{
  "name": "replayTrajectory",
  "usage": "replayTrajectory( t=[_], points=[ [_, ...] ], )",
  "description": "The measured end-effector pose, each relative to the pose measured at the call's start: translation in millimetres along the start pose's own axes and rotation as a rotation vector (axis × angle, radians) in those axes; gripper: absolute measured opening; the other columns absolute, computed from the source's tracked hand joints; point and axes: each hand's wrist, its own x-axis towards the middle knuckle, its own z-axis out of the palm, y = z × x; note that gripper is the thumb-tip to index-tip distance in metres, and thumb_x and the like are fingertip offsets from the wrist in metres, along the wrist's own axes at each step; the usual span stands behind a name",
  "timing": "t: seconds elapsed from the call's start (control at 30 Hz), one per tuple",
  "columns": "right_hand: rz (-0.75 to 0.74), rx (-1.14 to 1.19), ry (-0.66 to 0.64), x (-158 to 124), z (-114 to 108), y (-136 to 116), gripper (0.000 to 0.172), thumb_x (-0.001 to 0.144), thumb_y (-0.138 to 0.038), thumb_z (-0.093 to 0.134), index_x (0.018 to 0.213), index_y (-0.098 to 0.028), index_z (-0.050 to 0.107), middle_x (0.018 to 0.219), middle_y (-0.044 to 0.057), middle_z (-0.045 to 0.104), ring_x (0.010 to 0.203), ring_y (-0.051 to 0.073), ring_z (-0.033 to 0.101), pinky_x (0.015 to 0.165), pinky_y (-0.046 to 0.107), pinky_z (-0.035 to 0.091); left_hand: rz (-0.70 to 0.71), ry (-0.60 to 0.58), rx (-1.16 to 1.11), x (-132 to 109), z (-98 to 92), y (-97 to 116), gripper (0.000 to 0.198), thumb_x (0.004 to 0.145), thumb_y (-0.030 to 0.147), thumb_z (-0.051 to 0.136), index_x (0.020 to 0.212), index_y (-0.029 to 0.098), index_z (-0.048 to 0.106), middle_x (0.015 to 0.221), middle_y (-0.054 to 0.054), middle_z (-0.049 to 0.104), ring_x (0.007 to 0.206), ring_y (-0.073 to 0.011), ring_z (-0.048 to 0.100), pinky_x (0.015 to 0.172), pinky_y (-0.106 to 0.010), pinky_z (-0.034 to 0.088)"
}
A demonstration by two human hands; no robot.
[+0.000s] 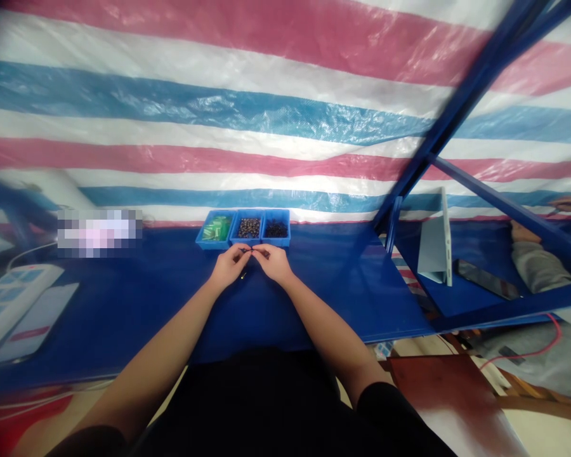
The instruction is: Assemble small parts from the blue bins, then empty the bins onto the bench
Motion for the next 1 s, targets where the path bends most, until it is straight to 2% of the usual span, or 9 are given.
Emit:
replayTrajectory(
  t=[0.27, 0.57, 0.8, 1.0],
  points=[
    [-0.020, -0.027, -0.007, -0.7, 0.3, 0.4, 0.021, 0.085, -0.031, 0.064, 0.102, -0.022, 0.072, 0.097, 0.003, 0.074, 0.084, 0.016, 0.070, 0.084, 0.031, 0.056, 0.022, -0.007, 0.029, 0.3, 0.2, -3.6, 0.029, 0.090, 0.046, 0.050, 0.100, 0.022, 0.063, 0.064, 0.004, 0.057, 0.058, -0.0122, 0.053, 0.061, -0.024, 0.044],
    [-0.017, -0.022, -0.008, -1.2, 2.4, 4.6, 0.022, 0.085, -0.031, 0.063, 0.103, -0.022, 0.072, 0.098, 0.004, 0.074, 0.085, 0.016, 0.070, 0.084, 0.030, 0.056, 0.005, -0.027, 0.021, 0.9, 0.7, -4.3, 0.029, 0.091, 0.046, 0.048, 0.098, 0.023, 0.064, 0.068, 0.002, 0.061, 0.059, -0.0126, 0.055, 0.061, -0.024, 0.044],
    [-0.014, -0.008, -0.006, -0.8, 0.6, 2.2, 0.022, 0.085, -0.031, 0.064, 0.103, -0.022, 0.072, 0.097, 0.004, 0.074, 0.086, 0.016, 0.070, 0.085, 0.030, 0.056, 0.011, 0.001, 0.005, 0.3, 0.8, -3.0, 0.028, 0.089, 0.044, 0.053, 0.105, 0.023, 0.063, 0.064, 0.004, 0.057, 0.058, -0.0119, 0.053, 0.062, -0.024, 0.044],
    [-0.035, -0.023, 0.000, -1.2, 0.3, 1.3, 0.022, 0.085, -0.030, 0.064, 0.103, -0.021, 0.072, 0.098, 0.004, 0.074, 0.086, 0.017, 0.070, 0.085, 0.030, 0.056, 0.016, -0.012, 0.030, 1.4, 0.6, -6.1, 0.026, 0.090, 0.044, 0.051, 0.101, 0.023, 0.064, 0.065, 0.004, 0.058, 0.058, -0.0116, 0.053, 0.062, -0.023, 0.043]
  ],
)
